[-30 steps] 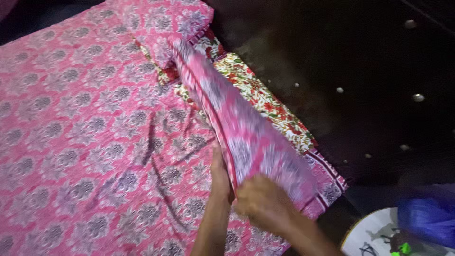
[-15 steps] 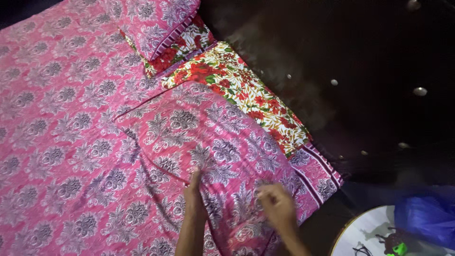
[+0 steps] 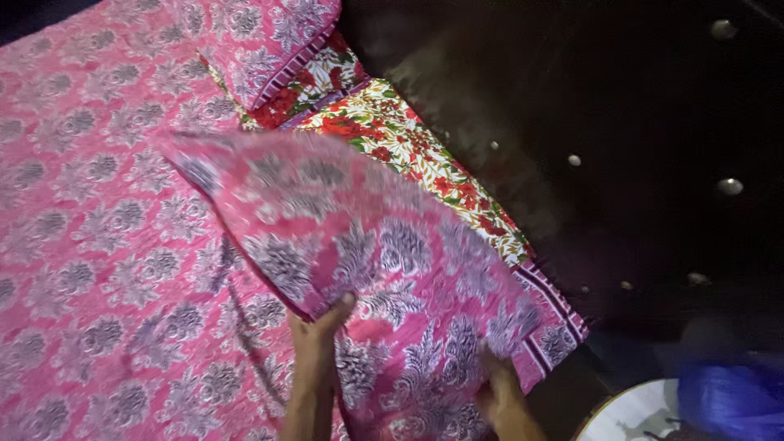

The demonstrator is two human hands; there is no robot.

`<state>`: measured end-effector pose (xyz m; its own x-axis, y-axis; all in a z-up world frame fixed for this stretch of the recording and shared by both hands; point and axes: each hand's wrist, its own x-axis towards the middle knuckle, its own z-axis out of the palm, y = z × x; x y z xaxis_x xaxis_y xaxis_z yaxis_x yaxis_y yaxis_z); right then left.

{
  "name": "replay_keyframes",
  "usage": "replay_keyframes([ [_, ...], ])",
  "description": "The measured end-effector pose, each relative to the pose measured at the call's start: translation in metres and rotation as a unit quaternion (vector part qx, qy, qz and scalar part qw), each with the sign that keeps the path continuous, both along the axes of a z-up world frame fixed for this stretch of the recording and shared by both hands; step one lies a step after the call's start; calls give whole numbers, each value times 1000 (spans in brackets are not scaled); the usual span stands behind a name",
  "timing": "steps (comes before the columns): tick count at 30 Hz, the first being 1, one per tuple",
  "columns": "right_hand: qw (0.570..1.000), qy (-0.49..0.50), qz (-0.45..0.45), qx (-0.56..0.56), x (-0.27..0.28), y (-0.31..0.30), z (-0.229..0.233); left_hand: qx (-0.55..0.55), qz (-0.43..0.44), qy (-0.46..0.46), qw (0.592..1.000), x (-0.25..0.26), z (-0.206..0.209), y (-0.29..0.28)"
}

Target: The person places a pillow on a bed, smooths out a bedsheet, and tucks the edges of the sheet under the mattress.

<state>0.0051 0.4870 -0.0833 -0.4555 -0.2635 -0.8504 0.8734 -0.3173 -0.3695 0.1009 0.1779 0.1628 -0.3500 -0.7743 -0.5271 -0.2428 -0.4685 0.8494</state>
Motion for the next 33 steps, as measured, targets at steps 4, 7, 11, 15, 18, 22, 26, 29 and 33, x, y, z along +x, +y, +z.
replay_keyframes([
  [4,995,84,-13,61,-57,-21,66,-25,-30,108,993,-26,6,-30],
  [7,981,188,-37,29,-101,-50,129,-15,-32,122,992,-65,-27,-53],
  [11,981,177,0,79,-143,-80,155,0,8,103,995,-116,-97,-85],
  [15,914,265,141,273,-151,-90,133,-17,11,-81,996,-132,-137,-71],
  [18,753,507,177,380,-142,-99,139,-55,-93,-112,988,-135,-138,-42],
  [22,572,591,382,421,-135,-130,177,-329,-162,-229,902,-138,-124,-11],
  [26,484,574,513,415,-144,-157,177,-51,-67,-172,982,-125,-143,5],
  [29,493,519,587,377,-158,-162,162,13,-55,-82,995,-108,-176,18],
  [33,453,459,662,381,-174,-168,150,196,-87,-31,976,-90,-180,31],
])
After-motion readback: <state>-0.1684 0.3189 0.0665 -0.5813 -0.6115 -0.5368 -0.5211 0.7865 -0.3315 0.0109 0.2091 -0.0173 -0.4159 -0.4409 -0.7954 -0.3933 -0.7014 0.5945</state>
